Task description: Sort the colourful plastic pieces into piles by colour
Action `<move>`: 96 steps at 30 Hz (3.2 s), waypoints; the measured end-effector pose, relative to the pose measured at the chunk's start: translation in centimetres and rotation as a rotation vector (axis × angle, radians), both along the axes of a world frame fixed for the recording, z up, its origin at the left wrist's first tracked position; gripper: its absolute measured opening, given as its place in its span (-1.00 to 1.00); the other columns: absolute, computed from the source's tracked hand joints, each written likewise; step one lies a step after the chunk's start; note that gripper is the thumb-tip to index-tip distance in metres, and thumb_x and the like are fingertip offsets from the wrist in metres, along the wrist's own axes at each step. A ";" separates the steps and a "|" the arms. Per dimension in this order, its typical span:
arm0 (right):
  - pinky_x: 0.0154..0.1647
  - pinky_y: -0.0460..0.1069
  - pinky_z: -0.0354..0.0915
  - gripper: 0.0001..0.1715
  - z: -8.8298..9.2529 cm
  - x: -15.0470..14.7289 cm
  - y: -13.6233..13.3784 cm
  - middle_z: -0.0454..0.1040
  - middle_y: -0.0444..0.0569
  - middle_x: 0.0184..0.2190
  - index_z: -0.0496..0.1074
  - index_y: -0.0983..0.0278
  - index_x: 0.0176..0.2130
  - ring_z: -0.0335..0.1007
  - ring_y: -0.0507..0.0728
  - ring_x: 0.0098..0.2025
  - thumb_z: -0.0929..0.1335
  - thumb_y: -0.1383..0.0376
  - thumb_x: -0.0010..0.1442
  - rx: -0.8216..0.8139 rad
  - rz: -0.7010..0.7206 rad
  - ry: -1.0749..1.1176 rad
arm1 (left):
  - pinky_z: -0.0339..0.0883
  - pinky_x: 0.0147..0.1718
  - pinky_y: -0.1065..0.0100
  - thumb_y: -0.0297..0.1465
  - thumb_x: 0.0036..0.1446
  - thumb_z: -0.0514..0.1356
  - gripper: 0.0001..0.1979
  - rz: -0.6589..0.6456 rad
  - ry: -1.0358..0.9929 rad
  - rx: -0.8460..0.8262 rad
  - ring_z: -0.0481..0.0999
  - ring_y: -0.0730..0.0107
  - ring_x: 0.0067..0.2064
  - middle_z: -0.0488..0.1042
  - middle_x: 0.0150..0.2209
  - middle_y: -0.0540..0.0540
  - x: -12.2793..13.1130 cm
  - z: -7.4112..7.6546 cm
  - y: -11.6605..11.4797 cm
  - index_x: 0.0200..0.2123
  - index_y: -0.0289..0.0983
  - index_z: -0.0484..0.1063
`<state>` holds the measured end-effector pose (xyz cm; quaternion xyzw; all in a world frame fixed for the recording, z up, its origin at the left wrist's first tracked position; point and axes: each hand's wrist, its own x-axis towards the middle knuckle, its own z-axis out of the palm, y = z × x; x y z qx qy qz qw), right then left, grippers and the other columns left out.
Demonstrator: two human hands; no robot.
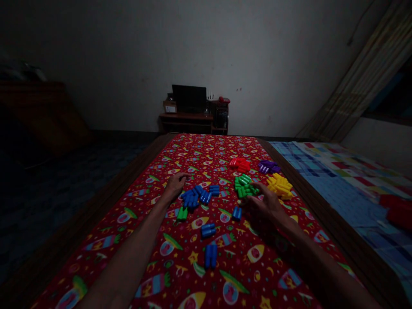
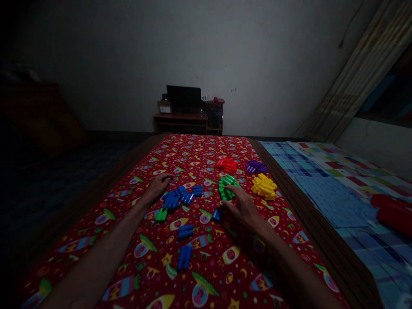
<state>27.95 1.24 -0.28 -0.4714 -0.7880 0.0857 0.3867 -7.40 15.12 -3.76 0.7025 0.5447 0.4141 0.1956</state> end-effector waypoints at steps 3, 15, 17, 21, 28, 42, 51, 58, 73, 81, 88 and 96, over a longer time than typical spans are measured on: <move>-0.26 0.07 0.41 -0.56 -1.5 2.6 1.8 0.53 0.04 -0.21 0.35 0.25 0.01 0.49 0.19 -0.23 0.32 0.09 0.19 -0.105 -0.222 0.142 | 0.41 -0.17 0.27 -0.35 -0.01 0.01 -0.65 -0.004 -0.011 -0.003 0.55 0.23 -0.23 0.60 -0.28 -0.13 0.1 0.0 0.0 -0.28 -0.30 0.56; -0.16 0.14 0.40 -0.63 -2.5 4.5 2.1 0.52 0.10 -0.17 0.40 0.26 -0.08 0.48 0.23 -0.16 0.29 0.09 0.21 0.021 -0.195 0.025 | 0.40 -0.18 0.30 -0.37 -0.02 0.03 -0.67 0.001 -0.017 0.004 0.54 0.27 -0.25 0.60 -0.32 -0.09 0.2 0.2 -0.2 -0.30 -0.27 0.56; -0.09 0.15 0.37 -0.67 -1.4 3.7 1.8 0.52 0.12 -0.16 0.42 0.26 -0.13 0.47 0.24 -0.11 0.27 0.11 0.24 0.101 -0.209 0.015 | 0.41 -0.21 0.31 -0.37 -0.01 0.02 -0.67 0.003 -0.020 0.001 0.55 0.27 -0.26 0.60 -0.33 -0.08 0.2 0.3 -0.3 -0.30 -0.27 0.57; -0.15 0.06 0.37 -0.73 1.1 -1.1 1.0 0.54 0.07 -0.19 0.44 0.24 -0.15 0.48 0.18 -0.16 0.22 0.20 0.29 0.062 -0.029 -0.017 | 0.40 -0.20 0.30 -0.36 0.00 0.03 -0.68 0.008 -0.022 -0.004 0.55 0.26 -0.25 0.60 -0.32 -0.10 0.3 0.4 -0.4 -0.31 -0.27 0.57; -0.11 0.01 0.28 -0.81 1.9 -15.4 -0.1 0.47 0.08 -0.17 0.36 0.28 -0.08 0.38 0.14 -0.13 0.26 0.33 0.30 0.032 0.487 -0.514 | 0.41 -0.18 0.27 -0.36 0.02 0.03 -0.67 0.016 -0.020 -0.009 0.55 0.25 -0.24 0.60 -0.30 -0.10 0.4 0.5 -0.6 -0.29 -0.27 0.57; -0.25 -0.06 0.27 -0.85 1.5 -14.4 1.9 0.51 0.00 -0.33 0.42 0.30 -0.22 0.38 0.07 -0.29 0.26 0.42 0.26 0.041 0.413 -0.318 | 0.41 -0.16 0.25 -0.36 0.00 0.01 -0.66 -0.003 -0.025 -0.009 0.55 0.22 -0.22 0.59 -0.29 -0.13 0.3 0.2 -0.3 -0.29 -0.29 0.56; -0.19 0.06 0.43 -0.70 1.9 -0.4 4.8 0.61 -0.01 -0.33 0.57 0.26 -0.28 0.54 0.18 -0.28 0.34 0.15 0.07 -0.140 -0.178 0.384 | 0.40 -0.16 0.26 -0.35 -0.01 0.02 -0.66 -0.008 -0.021 -0.005 0.54 0.23 -0.24 0.60 -0.29 -0.11 0.1 0.0 0.0 -0.29 -0.27 0.55; -0.28 0.02 0.39 -0.65 -0.1 2.5 5.7 0.61 0.01 -0.36 0.58 0.31 -0.31 0.51 0.15 -0.34 0.34 0.14 0.01 -0.176 -0.285 0.356 | 0.40 -0.16 0.26 -0.33 0.00 0.02 -0.65 -0.008 -0.015 -0.010 0.55 0.23 -0.24 0.60 -0.29 -0.12 0.1 0.2 -0.1 -0.28 -0.29 0.55; -0.10 0.10 0.44 -0.66 1.9 0.0 -0.1 0.59 0.07 -0.17 0.55 0.25 -0.13 0.53 0.21 -0.14 0.28 0.16 0.23 -0.082 -0.042 0.085 | 0.30 0.07 0.18 -0.06 0.20 -0.03 -0.40 -0.088 0.008 -0.065 0.39 0.10 0.15 0.41 0.14 -0.24 0.4 1.8 -3.3 0.19 -0.26 0.29; 0.27 0.30 0.06 -0.20 -2.6 -3.7 -5.4 -0.35 0.24 0.41 -0.21 0.21 0.39 -0.46 0.33 0.41 0.24 0.23 0.31 -0.120 0.262 -0.401 | -0.24 0.28 -0.18 0.05 0.04 0.20 -0.24 -0.656 0.692 0.302 -0.09 -0.06 0.38 0.01 0.37 -0.02 3.7 2.9 -21.1 0.30 0.17 0.03; 0.29 0.38 -0.05 -0.20 -4.8 -8.6 1.3 -0.36 0.40 0.38 -0.26 0.36 0.38 -0.54 0.38 0.41 0.18 0.42 0.28 -0.049 0.254 -0.357 | -0.47 0.24 -0.33 -0.27 0.29 0.04 -0.53 -0.354 0.787 0.307 -0.13 -0.03 0.39 -0.02 0.38 0.03 5.7 1.1 -16.3 0.24 0.15 0.17; 0.28 0.34 0.02 -0.37 -5.3 -10.6 6.6 0.09 0.36 0.28 0.16 0.38 0.26 -0.11 0.37 0.36 0.27 0.21 0.28 0.011 0.156 -0.275 | -0.03 0.22 -0.18 0.00 0.12 0.16 -0.26 -0.086 0.597 0.130 0.01 -0.13 0.34 0.02 0.36 -0.23 3.9 0.9 -9.0 0.30 -0.12 0.10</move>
